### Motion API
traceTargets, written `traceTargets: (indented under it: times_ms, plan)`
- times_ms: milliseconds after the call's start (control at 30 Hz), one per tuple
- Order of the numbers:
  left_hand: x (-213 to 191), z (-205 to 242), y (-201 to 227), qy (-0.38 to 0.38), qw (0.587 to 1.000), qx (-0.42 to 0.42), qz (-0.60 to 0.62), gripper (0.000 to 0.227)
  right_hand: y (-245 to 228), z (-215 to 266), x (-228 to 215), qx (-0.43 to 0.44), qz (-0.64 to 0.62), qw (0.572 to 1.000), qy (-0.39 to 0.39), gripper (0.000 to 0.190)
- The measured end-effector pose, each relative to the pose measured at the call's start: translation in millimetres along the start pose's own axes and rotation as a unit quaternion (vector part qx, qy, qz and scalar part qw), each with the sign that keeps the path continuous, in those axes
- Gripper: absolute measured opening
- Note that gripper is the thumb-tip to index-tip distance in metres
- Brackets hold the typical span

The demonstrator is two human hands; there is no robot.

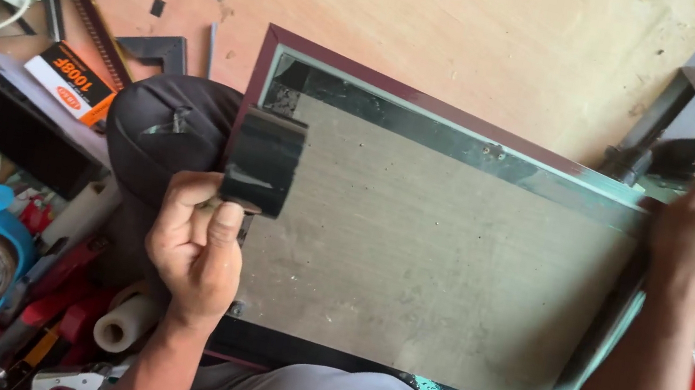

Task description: Applying black tape to the edges of a mirror or frame glass to secure or finish it.

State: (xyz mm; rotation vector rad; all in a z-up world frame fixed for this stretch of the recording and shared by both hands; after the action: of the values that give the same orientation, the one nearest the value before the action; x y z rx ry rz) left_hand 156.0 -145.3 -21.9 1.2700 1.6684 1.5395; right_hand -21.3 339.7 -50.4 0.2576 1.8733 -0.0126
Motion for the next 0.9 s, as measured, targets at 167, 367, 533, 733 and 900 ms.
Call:
traceTargets:
  times_ms: [167, 367, 533, 733, 900]
  plan:
    - [16.4, -11.4, 6.3, -0.02, 0.995, -0.005, -0.095, 0.02, -27.7, 19.7, -82.0, -0.031, -0.047, 0.997, 0.051, 0.022]
    - [91.4, -20.6, 39.0, -0.359, 0.927, 0.054, -0.097, 0.015, -150.3, 79.0, -177.5, -0.332, -0.303, 0.893, -0.024, 0.081]
    - [122.5, -15.3, 31.5, -0.41, 0.897, 0.118, -0.112, 0.027, -152.8, 97.1, -167.4, -0.383, -0.371, 0.845, -0.051, 0.047]
    - [129.0, -4.7, 20.1, -0.238, 0.961, -0.134, 0.044, 0.068, -147.4, 104.8, -158.3, -0.306, -0.346, 0.887, 0.009, 0.048]
    - [122.9, 7.0, 3.4, -0.195, 0.973, -0.126, 0.003, 0.04, -146.8, 113.0, -148.5, -0.284, -0.346, 0.894, 0.008, 0.049]
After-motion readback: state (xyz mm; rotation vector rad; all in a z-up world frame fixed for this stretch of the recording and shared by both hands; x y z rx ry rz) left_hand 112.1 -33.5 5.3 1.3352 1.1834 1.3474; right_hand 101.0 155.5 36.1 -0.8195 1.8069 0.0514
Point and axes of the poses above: each hand's wrist, its own z-axis away from the middle knuckle, its own x-axis out of the palm, y = z × x, the point moved 3 cm from there along -z, towards the middle knuckle, and after that the axes turned 13 degrees about z, right-handed, at the moved point
